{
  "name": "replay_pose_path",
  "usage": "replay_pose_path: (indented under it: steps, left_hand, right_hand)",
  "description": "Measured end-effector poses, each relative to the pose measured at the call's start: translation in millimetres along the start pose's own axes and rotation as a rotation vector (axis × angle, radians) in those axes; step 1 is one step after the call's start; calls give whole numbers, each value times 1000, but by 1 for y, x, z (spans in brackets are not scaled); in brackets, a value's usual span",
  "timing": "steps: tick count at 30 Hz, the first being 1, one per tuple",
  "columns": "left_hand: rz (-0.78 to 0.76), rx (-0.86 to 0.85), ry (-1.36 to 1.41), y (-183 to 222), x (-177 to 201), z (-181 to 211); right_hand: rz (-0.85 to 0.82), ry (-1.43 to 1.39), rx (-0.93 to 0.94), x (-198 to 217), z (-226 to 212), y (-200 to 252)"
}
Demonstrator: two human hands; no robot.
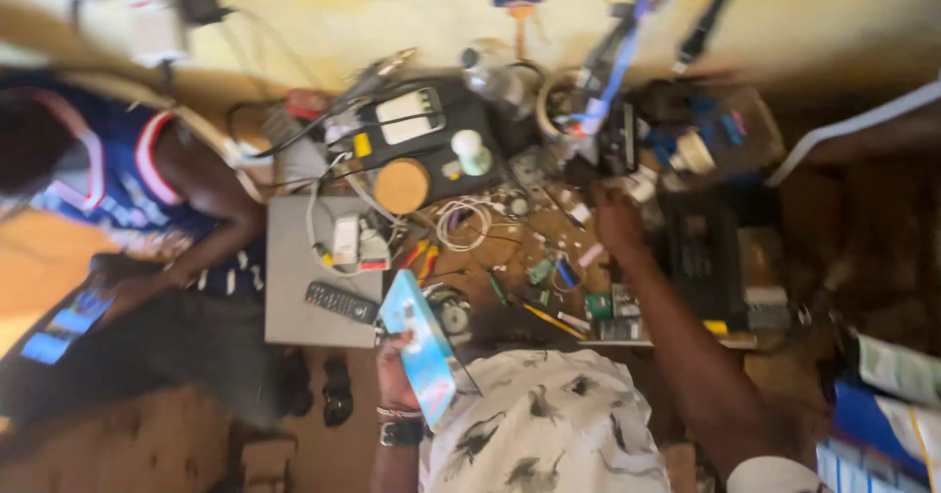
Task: Repairing a circuit board by inspecting and assembling small electronic components
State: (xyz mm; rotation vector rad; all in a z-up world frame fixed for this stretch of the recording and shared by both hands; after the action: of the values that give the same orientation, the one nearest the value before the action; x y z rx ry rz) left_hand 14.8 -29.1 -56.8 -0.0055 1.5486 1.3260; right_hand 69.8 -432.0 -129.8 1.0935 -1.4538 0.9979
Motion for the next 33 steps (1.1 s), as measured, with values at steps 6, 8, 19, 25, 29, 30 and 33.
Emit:
replay_pose_path:
  steps: [6, 8, 19, 25, 29, 30, 33]
  left_hand:
    - [54, -30, 127, 28, 11, -19]
    - [89, -73, 156, 37, 16, -19]
    - [65, -98, 64, 18, 1, 0]
    - [-107, -27, 48, 16, -34, 6]
    - [4, -61, 1, 21, -16, 9]
    - [0, -66, 2, 22, -15, 9]
    - [4, -82, 86, 20, -9, 7]
  right_hand:
    - [-236, -24, -186, -10, 6, -26]
    - [-464, -93, -215, -26, 0, -11]
    - [-545, -27, -28, 8, 4, 17]
    - [-382, -81, -392, 15, 18, -24]
    - [-267, -144, -222, -53, 9, -35]
    - [-263, -145, -217, -49, -2, -33]
    - [-595, -147, -73, -47, -38, -10]
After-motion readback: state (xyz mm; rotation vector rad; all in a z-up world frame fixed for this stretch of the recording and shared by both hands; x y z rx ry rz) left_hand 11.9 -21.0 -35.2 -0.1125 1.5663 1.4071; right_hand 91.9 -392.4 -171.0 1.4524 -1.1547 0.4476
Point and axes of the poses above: each hand's wrist, its own y-axis away from the middle knuckle, its own x-axis out of the back of the hand, z = x × y, the point moved 7 cm from there along -y, towards the middle knuckle, and after that the axes turned 2 degrees about z, right-handed, at the moved point
